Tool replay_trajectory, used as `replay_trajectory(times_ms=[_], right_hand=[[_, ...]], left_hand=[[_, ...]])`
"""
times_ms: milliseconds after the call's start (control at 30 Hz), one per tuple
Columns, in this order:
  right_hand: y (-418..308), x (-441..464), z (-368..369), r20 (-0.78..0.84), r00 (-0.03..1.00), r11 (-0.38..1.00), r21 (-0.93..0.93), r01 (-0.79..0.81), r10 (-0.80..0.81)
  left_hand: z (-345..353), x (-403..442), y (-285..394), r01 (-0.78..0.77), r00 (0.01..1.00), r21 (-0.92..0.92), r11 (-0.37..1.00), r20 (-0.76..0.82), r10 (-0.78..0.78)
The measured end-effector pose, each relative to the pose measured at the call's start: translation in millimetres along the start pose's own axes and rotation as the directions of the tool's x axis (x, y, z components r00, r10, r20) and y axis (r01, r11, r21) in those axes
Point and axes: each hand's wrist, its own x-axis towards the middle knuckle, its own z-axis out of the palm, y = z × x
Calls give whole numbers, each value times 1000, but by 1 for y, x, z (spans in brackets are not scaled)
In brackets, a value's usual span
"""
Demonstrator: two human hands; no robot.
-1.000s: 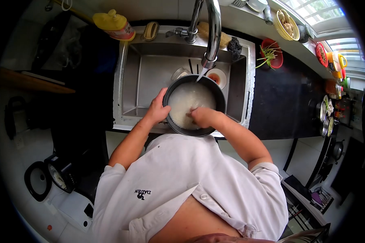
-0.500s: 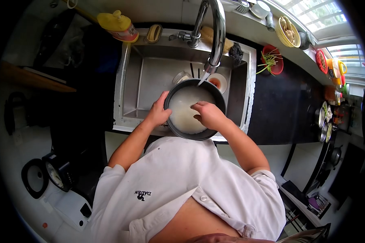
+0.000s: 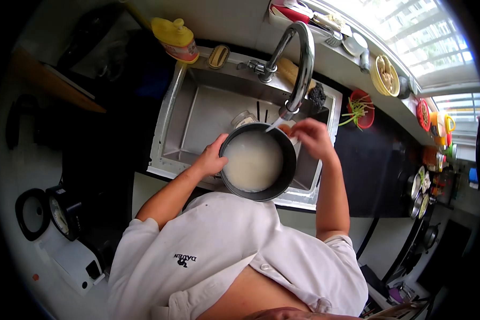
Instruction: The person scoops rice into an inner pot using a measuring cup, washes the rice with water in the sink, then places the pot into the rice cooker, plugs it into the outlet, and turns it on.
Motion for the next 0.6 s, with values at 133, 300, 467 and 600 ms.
replay_trajectory(times_ms=[133,300,467,600], right_hand=[[-11,83,-1,-131,977,967,-210,142,-171],[14,201,29,358,799,558,-577,596,-482],[25,225,41,418,883,606,-653,455,-213],[38,194,27,380,908,647,-651,398,-176]], left_hand=[[-1,-5,10,-31,999,19,999,-18,31],[2,-8,6,6,1000,-27,1000,-20,-6],[3,-11,10,38,999,-87,995,-19,-40],[3,-13,7,-3,1000,-70,998,-29,1]])
